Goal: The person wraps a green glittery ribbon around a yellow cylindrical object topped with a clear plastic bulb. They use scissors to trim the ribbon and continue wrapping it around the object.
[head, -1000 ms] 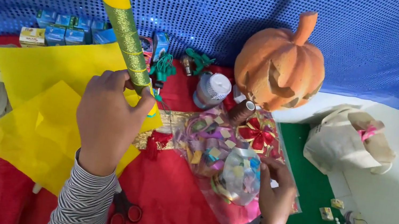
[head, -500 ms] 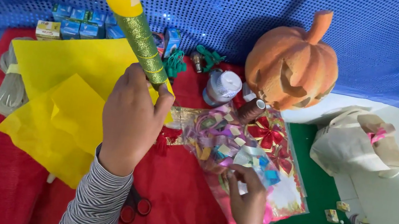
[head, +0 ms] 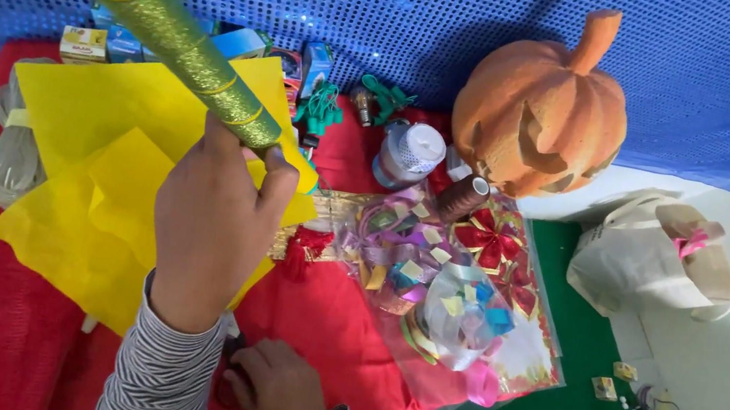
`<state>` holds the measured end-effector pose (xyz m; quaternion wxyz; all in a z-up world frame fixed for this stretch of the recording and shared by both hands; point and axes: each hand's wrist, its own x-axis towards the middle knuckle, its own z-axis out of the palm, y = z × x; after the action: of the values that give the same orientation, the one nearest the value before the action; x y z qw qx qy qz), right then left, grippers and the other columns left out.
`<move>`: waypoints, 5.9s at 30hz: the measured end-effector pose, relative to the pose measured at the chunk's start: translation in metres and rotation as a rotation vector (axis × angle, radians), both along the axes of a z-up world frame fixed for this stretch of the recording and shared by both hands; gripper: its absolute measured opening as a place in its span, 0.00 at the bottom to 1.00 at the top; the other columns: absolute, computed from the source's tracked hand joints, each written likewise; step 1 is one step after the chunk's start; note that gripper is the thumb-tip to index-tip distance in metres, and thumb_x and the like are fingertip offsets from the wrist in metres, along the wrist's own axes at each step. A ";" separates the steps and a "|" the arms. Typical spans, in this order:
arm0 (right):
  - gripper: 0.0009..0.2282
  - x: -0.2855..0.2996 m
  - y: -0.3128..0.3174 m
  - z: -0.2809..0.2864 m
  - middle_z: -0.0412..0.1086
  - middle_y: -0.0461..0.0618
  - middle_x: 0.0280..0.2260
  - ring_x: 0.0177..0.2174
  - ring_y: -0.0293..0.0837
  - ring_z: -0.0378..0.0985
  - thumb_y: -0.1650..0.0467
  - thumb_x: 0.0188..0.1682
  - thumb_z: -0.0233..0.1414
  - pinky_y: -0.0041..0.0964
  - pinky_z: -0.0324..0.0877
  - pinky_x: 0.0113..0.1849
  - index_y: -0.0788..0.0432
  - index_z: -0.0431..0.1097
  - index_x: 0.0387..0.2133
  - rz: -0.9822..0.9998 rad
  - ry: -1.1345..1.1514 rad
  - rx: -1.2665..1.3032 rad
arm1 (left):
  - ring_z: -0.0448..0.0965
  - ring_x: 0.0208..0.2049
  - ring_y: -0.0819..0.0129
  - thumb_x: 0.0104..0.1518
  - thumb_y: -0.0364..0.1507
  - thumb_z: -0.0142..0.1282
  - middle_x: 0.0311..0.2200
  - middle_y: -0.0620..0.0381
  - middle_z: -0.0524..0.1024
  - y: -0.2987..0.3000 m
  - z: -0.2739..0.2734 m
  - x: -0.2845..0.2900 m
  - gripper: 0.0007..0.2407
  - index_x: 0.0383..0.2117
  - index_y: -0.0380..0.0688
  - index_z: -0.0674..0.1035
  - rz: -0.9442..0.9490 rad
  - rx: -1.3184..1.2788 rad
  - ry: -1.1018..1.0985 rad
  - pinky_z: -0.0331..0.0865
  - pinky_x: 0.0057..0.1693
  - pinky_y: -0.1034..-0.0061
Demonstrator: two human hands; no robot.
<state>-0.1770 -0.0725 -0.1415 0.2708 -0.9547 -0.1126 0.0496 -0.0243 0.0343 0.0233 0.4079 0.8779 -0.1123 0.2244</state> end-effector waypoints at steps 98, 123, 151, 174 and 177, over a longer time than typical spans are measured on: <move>0.32 -0.133 -0.252 -0.075 0.56 0.53 0.20 0.13 0.31 0.44 0.62 0.52 0.56 0.23 0.45 0.12 0.78 0.55 0.61 -0.379 0.379 1.759 | 0.76 0.22 0.50 0.60 0.37 0.54 0.20 0.48 0.74 -0.028 -0.013 -0.005 0.12 0.38 0.40 0.72 -0.246 0.156 0.069 0.68 0.28 0.55; 0.22 -0.110 -0.200 -0.013 0.64 0.48 0.16 0.09 0.31 0.49 0.57 0.49 0.57 0.28 0.40 0.13 0.69 0.71 0.34 -0.470 0.226 1.044 | 0.77 0.23 0.52 0.60 0.38 0.54 0.22 0.48 0.76 -0.026 -0.010 -0.004 0.13 0.39 0.40 0.73 -0.251 0.159 0.111 0.70 0.28 0.57; 0.16 -0.037 -0.146 0.021 0.75 0.42 0.44 0.41 0.48 0.78 0.64 0.47 0.58 0.43 0.73 0.39 0.43 0.77 0.50 -0.203 0.211 -0.257 | 0.68 0.16 0.60 0.60 0.35 0.54 0.16 0.54 0.68 -0.035 -0.002 -0.016 0.10 0.34 0.40 0.72 -0.341 0.034 -0.050 0.62 0.22 0.63; 0.12 0.039 -0.136 0.048 0.81 0.40 0.44 0.36 0.49 0.84 0.66 0.52 0.52 0.44 0.76 0.35 0.45 0.79 0.47 -0.438 0.055 -0.230 | 0.71 0.19 0.54 0.58 0.34 0.56 0.18 0.50 0.70 -0.035 -0.003 -0.014 0.11 0.33 0.40 0.71 -0.329 0.022 -0.100 0.64 0.25 0.58; 0.11 0.044 -0.135 0.041 0.80 0.48 0.33 0.36 0.55 0.84 0.60 0.52 0.49 0.50 0.79 0.40 0.39 0.77 0.44 -0.410 0.076 -0.441 | 0.82 0.26 0.54 0.59 0.38 0.52 0.21 0.49 0.76 -0.032 0.004 -0.018 0.14 0.35 0.36 0.77 -0.314 0.026 -0.084 0.77 0.34 0.63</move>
<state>-0.1332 -0.2074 -0.1001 0.0655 -0.9908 0.1062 0.0526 -0.0422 0.0018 0.0272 0.4216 0.8444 -0.2683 0.1930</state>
